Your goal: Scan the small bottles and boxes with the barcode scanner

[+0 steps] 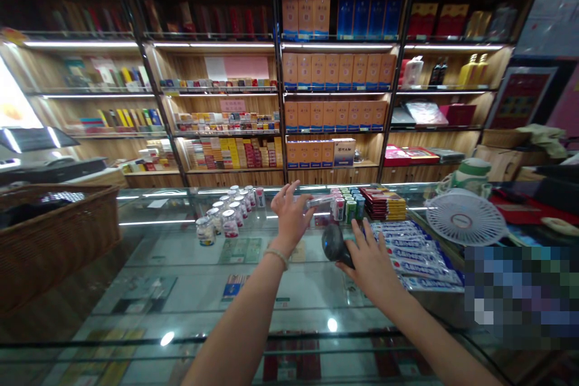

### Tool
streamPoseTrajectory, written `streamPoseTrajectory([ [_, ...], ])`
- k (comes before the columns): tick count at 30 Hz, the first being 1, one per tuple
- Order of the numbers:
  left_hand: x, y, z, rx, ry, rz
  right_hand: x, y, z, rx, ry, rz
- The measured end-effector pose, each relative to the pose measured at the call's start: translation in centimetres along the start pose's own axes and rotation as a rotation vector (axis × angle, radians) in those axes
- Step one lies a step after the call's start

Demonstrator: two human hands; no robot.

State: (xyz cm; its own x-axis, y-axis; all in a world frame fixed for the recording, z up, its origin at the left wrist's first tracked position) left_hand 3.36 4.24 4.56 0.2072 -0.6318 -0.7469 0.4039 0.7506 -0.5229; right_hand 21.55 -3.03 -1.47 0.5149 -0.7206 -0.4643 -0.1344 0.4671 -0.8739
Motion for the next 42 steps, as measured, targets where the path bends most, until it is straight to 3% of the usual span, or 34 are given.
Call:
streamPoseTrajectory([
  [12,0.1,0.0,0.1,-0.006,-0.006,-0.006,0.6,0.2,-0.8,-0.069,-0.084,-0.069],
  [16,0.0,-0.2,0.2,0.009,-0.001,-0.005,0.0,-0.7,0.0,-0.117,-0.090,-0.065],
  [22,-0.1,-0.3,0.1,0.008,-0.028,0.003,-5.7,-2.8,4.6,-0.119,0.085,0.094],
  [28,-0.2,-0.1,-0.2,-0.004,-0.030,0.013,-10.4,-0.6,5.9,-0.219,0.183,0.109],
  [34,0.0,0.0,-0.2,0.006,-0.024,0.015,-10.7,0.7,6.5,-0.350,0.192,0.239],
  [42,0.0,0.5,0.3,-0.011,-0.062,-0.072,-10.0,-0.1,7.0,-0.408,0.145,0.514],
])
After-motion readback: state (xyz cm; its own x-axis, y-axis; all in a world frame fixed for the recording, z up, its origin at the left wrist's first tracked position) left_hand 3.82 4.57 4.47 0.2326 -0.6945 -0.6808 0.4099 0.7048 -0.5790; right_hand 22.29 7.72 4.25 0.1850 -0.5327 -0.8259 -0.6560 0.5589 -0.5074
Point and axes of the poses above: each hand's wrist, its own x-axis away from the middle knuckle, its own y-axis out of the palm, z = x × y, the point moved 6 cm from there along -x, towards the middle knuckle, and after that the axes turned 15 degrees about -y, right-handed, at the moved point
